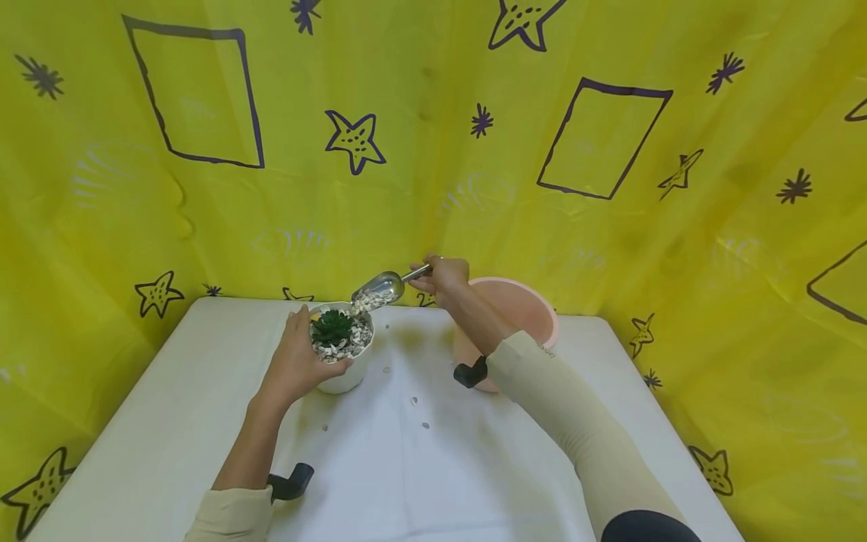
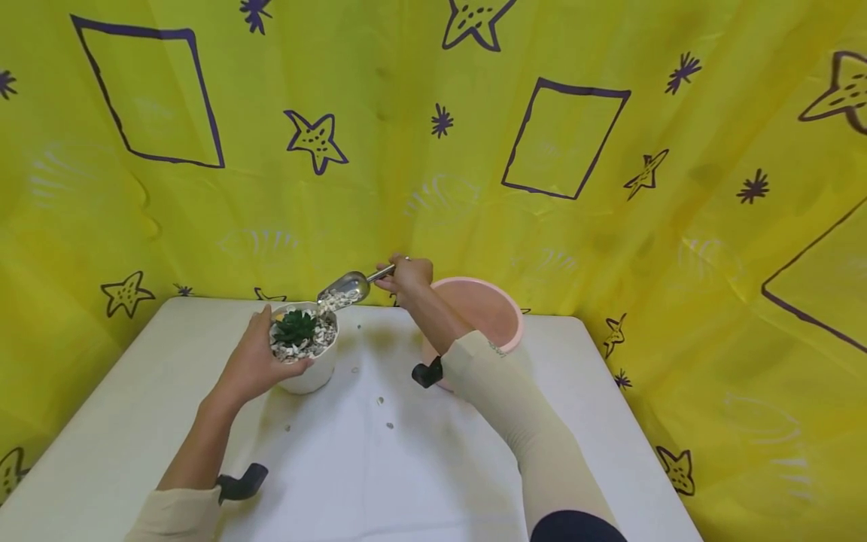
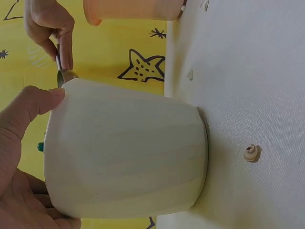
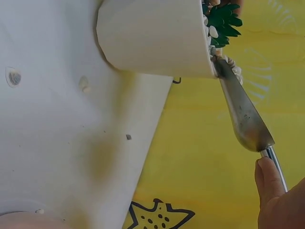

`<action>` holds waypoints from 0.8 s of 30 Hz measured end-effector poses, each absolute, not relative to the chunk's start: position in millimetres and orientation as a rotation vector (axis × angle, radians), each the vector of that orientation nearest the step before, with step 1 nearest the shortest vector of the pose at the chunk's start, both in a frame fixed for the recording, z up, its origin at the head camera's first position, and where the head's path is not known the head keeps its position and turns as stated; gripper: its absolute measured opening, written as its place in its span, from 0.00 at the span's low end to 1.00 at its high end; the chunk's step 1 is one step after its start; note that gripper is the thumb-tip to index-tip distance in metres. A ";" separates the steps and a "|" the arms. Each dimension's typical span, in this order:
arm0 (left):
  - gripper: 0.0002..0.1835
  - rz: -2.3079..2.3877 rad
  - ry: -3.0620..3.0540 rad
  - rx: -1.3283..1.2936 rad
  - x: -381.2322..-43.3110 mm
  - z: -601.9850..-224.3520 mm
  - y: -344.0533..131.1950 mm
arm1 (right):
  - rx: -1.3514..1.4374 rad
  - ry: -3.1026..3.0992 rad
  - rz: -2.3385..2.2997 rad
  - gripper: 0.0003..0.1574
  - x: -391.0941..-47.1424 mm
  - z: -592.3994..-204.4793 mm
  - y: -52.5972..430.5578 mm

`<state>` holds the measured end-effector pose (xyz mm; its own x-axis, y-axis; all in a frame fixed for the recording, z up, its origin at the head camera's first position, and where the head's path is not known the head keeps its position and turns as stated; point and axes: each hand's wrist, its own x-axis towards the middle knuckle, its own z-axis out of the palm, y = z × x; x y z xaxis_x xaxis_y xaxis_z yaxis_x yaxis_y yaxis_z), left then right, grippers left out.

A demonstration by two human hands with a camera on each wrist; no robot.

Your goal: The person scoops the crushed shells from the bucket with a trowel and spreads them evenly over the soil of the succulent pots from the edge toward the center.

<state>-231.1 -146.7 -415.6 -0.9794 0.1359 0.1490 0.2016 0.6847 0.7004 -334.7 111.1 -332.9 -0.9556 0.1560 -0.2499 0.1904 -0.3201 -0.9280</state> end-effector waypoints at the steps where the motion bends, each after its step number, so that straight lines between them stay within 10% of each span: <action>1: 0.67 -1.182 -2.805 -0.282 -231.2 -415.5 -146.7 | 0.462 1.816 -2.493 0.24 -334.7 -333.1 110.9; 24: 0.67 -1.175 -2.821 -0.274 -231.4 -414.1 -146.2 | 0.480 1.796 -2.483 0.23 -333.3 -333.3 115.1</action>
<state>-231.4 -146.2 -414.1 -0.9814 0.1355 0.1361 0.1921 0.6913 0.6965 -333.3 115.1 -333.3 -0.9514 0.1472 -0.2705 0.2108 -0.3289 -0.9206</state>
